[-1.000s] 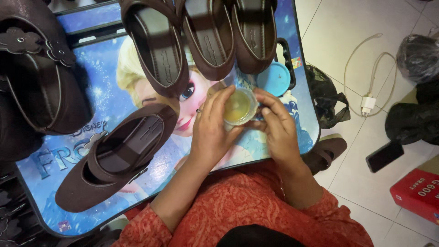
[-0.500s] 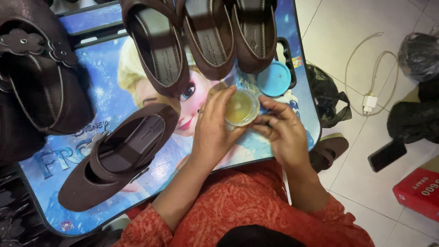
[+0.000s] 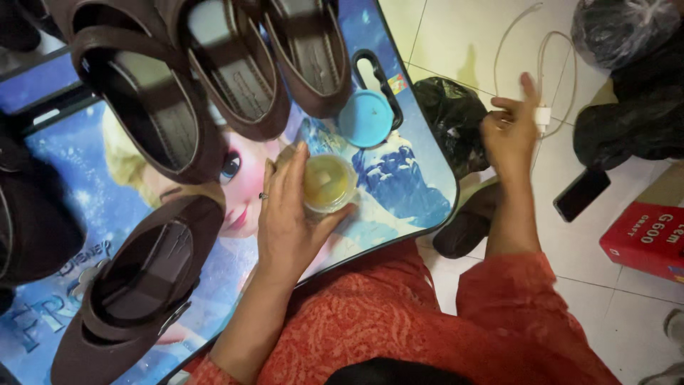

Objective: The person attaches small flower-shaped decorations to the straps of brown children's shoes. They pick up a shoe, place a flower on the strap, and then set the shoe down on a Frozen-themed tray. This process is repeated for several shoes.

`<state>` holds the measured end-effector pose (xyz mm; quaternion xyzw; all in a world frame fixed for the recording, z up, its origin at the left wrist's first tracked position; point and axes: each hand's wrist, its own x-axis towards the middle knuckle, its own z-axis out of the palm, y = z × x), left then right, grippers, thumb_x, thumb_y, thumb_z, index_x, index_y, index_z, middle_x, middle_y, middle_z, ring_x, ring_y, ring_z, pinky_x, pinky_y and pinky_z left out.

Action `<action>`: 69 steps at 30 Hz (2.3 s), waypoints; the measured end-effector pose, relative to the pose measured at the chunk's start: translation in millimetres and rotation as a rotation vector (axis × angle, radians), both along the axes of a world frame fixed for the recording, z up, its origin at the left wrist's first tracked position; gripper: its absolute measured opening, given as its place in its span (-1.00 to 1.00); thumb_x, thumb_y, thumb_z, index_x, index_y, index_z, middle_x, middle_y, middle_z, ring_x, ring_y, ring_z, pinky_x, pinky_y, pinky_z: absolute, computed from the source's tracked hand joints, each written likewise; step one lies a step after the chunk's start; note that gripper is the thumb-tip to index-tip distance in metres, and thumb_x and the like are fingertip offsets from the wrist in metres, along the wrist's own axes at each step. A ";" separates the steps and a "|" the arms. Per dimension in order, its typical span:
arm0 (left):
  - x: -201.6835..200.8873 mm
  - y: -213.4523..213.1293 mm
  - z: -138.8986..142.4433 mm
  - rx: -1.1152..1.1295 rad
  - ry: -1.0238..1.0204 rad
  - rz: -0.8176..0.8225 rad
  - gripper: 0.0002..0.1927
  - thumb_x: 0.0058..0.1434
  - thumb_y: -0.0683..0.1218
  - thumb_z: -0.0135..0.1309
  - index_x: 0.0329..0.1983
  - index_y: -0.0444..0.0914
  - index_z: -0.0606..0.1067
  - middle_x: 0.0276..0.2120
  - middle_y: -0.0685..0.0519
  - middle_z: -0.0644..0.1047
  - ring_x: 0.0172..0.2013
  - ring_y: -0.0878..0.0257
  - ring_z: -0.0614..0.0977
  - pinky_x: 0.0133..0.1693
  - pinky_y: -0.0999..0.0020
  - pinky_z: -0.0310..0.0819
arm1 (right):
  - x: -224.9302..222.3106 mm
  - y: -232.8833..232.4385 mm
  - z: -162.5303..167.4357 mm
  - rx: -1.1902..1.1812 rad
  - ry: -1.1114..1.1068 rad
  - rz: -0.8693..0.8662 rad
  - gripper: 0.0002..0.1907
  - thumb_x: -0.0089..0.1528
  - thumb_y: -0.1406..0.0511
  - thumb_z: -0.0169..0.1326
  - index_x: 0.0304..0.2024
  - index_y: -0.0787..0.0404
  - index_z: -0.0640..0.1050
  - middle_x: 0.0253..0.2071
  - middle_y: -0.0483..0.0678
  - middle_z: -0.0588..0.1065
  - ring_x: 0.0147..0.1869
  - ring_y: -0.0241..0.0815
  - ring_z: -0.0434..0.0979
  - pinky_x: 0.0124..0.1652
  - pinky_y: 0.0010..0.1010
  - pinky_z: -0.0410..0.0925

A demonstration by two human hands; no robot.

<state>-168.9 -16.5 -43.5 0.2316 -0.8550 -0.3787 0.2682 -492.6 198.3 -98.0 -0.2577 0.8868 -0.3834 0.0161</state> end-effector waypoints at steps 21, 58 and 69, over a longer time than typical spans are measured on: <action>-6.6 1.2 -3.5 0.072 -0.020 -0.046 -0.01 0.27 0.32 0.12 0.53 -0.38 0.13 0.27 -0.23 0.44 0.33 -0.19 0.44 0.49 -0.15 0.06 | -78.3 25.1 12.3 -0.127 0.204 0.001 -0.12 0.20 0.63 -0.04 0.60 0.15 0.27 -0.17 0.16 0.53 -0.11 -0.09 0.51 0.10 -0.40 0.47; -8.3 -0.5 -7.4 0.070 -0.048 -0.056 -0.12 0.35 0.30 0.01 0.51 -0.36 0.15 0.36 -0.23 0.38 0.36 -0.17 0.41 0.48 -0.15 0.05 | -23.8 -32.1 -71.0 0.532 0.033 0.213 0.31 0.07 0.58 0.12 0.62 -0.05 -0.38 -0.17 0.36 0.54 -0.18 0.25 0.52 -0.19 -0.05 0.39; -3.5 -2.2 -9.1 0.088 -0.035 -0.049 -0.10 0.36 0.35 -0.04 0.52 -0.36 0.14 0.33 -0.25 0.39 0.37 -0.17 0.40 0.49 -0.16 0.05 | -8.0 -48.8 -73.1 0.475 -0.011 0.145 0.23 0.17 0.53 0.14 0.64 -0.09 -0.32 -0.20 0.34 0.54 -0.17 0.20 0.55 -0.14 -0.07 0.40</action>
